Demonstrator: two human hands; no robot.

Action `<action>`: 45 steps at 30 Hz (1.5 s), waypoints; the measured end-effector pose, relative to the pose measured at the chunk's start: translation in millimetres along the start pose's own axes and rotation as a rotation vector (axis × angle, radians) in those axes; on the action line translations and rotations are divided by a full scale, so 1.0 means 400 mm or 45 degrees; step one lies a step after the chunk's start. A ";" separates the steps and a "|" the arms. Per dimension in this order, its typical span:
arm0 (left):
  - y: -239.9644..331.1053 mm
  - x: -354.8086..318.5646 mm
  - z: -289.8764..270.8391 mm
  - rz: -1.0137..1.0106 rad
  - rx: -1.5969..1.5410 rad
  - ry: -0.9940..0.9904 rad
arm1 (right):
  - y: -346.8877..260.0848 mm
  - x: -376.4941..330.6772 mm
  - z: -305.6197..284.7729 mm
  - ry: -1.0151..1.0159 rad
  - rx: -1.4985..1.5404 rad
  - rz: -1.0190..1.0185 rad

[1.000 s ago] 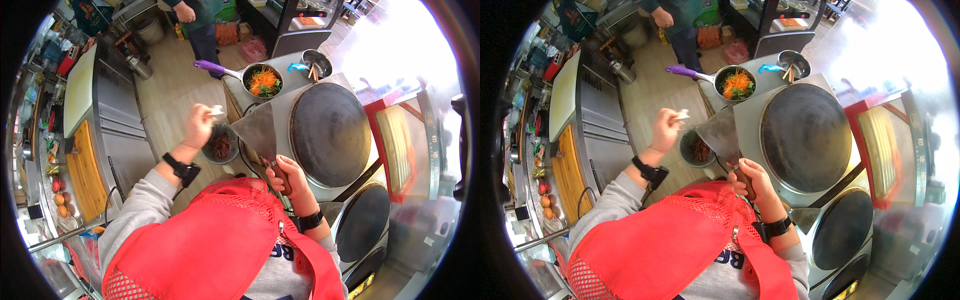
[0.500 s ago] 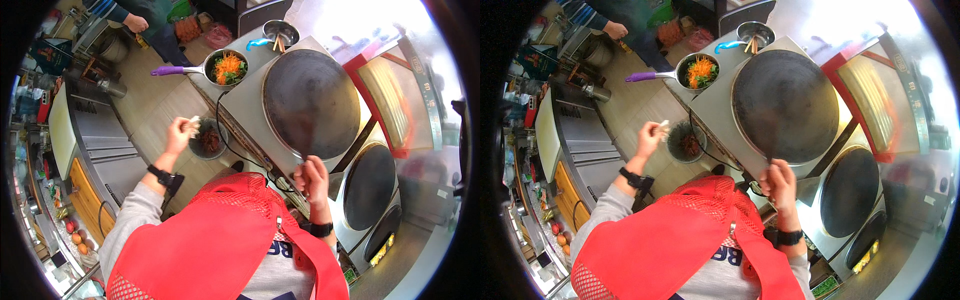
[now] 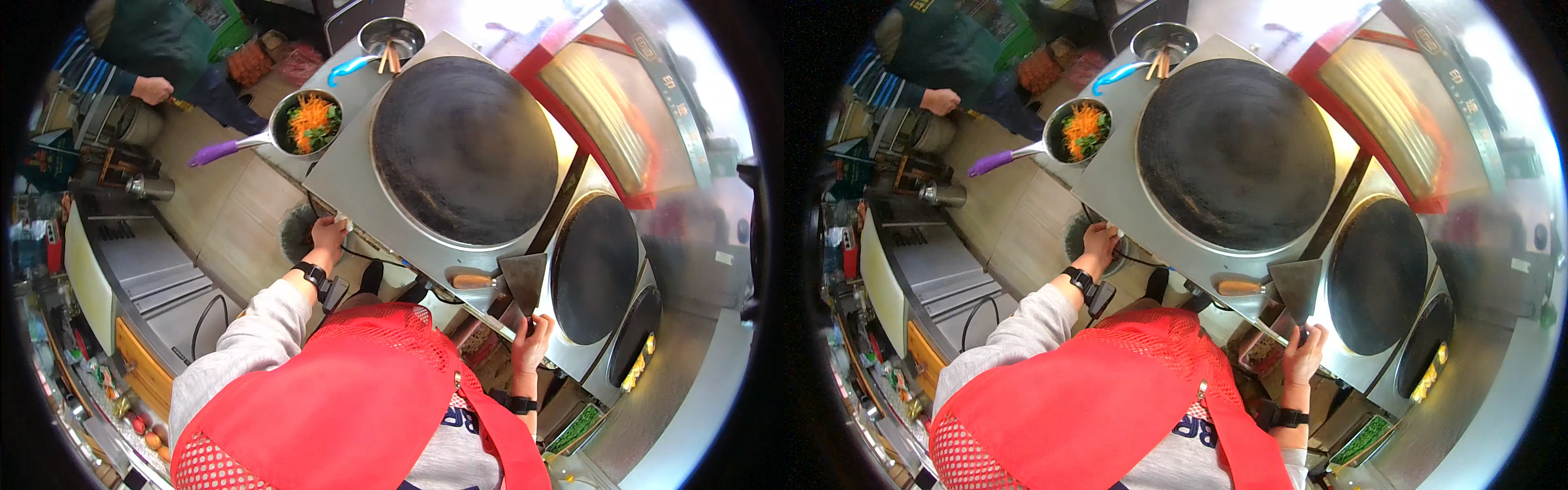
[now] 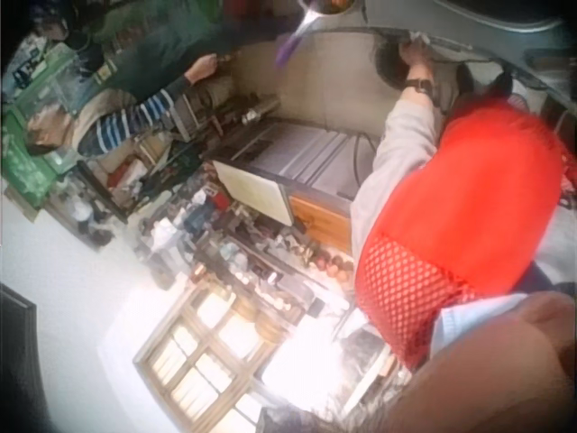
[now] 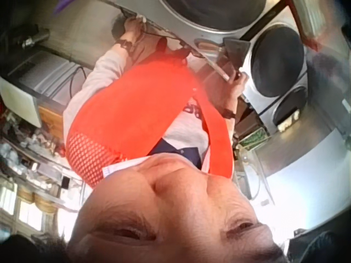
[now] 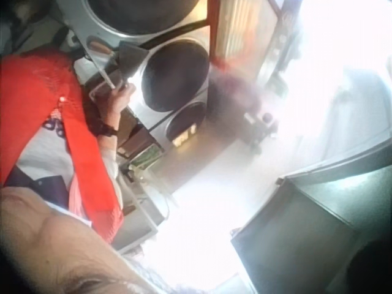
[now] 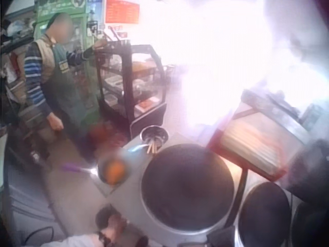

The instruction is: The person prepares a street food wrap by mixing shredded vegetables with sauce in a small pan, then placing the mixture onto a large thin crepe on a griddle. They add chopped cooked egg and spread the filling evenly using chopsticks and a spatula.

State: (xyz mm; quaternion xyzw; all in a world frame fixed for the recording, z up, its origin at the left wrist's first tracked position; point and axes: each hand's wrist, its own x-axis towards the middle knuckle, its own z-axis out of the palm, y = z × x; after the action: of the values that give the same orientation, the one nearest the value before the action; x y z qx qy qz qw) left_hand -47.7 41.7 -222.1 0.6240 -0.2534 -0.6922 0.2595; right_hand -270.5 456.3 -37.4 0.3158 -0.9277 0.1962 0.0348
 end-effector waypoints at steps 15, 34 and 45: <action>-0.017 -0.008 -0.002 0.010 -0.005 -0.122 | -0.513 0.252 -0.397 -0.191 1.927 -0.837; -0.002 -0.043 0.023 0.043 0.229 -0.154 | -0.702 0.269 -0.445 -0.524 2.424 -1.468; 0.023 -0.200 0.051 -0.344 1.195 -1.176 | -0.674 0.238 -0.459 -0.417 1.985 -0.894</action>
State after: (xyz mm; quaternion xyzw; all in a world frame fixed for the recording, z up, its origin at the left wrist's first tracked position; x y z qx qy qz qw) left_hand -60.8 89.7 -155.3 0.3367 -0.5321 -0.7310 -0.2631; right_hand -195.8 277.5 241.9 0.5414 -0.3712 0.7057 -0.2667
